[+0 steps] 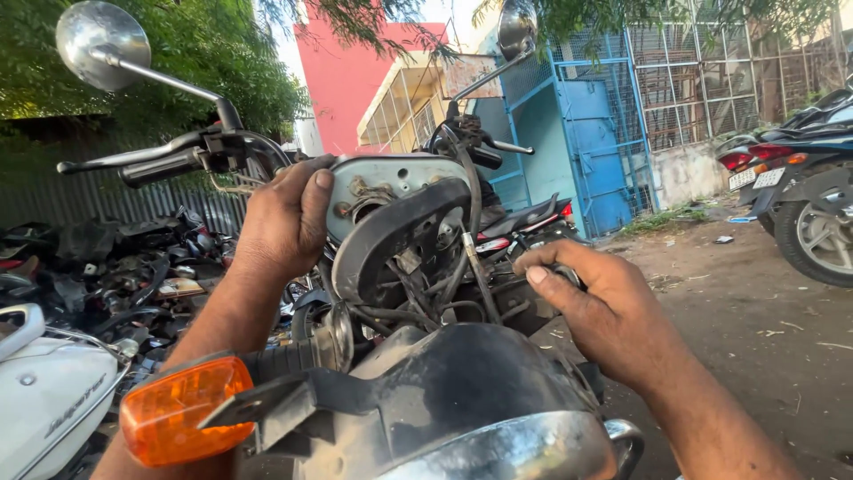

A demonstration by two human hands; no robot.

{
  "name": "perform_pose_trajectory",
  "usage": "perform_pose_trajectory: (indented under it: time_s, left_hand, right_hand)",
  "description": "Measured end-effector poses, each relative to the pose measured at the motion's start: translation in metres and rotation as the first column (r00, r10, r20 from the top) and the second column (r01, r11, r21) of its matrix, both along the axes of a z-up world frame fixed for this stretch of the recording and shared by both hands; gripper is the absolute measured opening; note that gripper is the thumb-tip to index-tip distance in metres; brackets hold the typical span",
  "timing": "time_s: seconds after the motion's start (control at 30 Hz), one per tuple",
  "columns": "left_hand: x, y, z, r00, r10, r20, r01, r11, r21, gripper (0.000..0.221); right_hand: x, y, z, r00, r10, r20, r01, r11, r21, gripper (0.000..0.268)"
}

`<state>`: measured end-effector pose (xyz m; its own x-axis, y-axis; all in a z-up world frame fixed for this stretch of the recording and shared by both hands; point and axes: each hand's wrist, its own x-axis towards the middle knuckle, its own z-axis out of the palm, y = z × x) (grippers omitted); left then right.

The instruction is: The person picks a wrench from the ground and works on the front of a motorcycle, using both hands to remove and reposition the headlight housing and surrounding parts on the handlebar area. They continue manipulating the headlight assembly and wiring by hand, then hold the front section while working near the front fork.

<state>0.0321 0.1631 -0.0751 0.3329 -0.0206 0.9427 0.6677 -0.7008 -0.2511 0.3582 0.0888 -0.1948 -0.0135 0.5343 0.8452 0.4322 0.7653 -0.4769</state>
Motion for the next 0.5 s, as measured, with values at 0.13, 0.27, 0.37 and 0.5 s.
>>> perform_pose_trajectory:
  time_s: [0.13,0.27,0.37,0.5]
  left_hand:
    - [0.0002,-0.0007,-0.0003,1.000,-0.005,0.014,0.005,1.000,-0.010,0.044]
    - [0.0012,0.0005,-0.0008,0.999,-0.005,0.031,0.005,1.000,-0.020,0.045]
    - [0.0011,0.0001,-0.0013,0.999,-0.009,0.051,0.011,0.999,-0.052,0.047]
    - [0.0001,0.0026,-0.0018,0.998,-0.007,0.056,0.010,0.999,-0.051,0.048]
  right_hand:
    - [-0.0005,0.0009,-0.0001,1.000,0.004,-0.008,-0.004,1.000,-0.002,0.033]
    - [-0.0015,-0.0007,0.0016,1.000,-0.011,-0.016,0.011,1.000,-0.026,0.033]
    - [-0.0029,-0.0020,0.0030,0.999,-0.024,-0.043,0.020,0.995,-0.097,0.034]
    - [-0.0033,-0.0011,0.0021,0.998,-0.042,-0.040,0.038,0.995,-0.093,0.034]
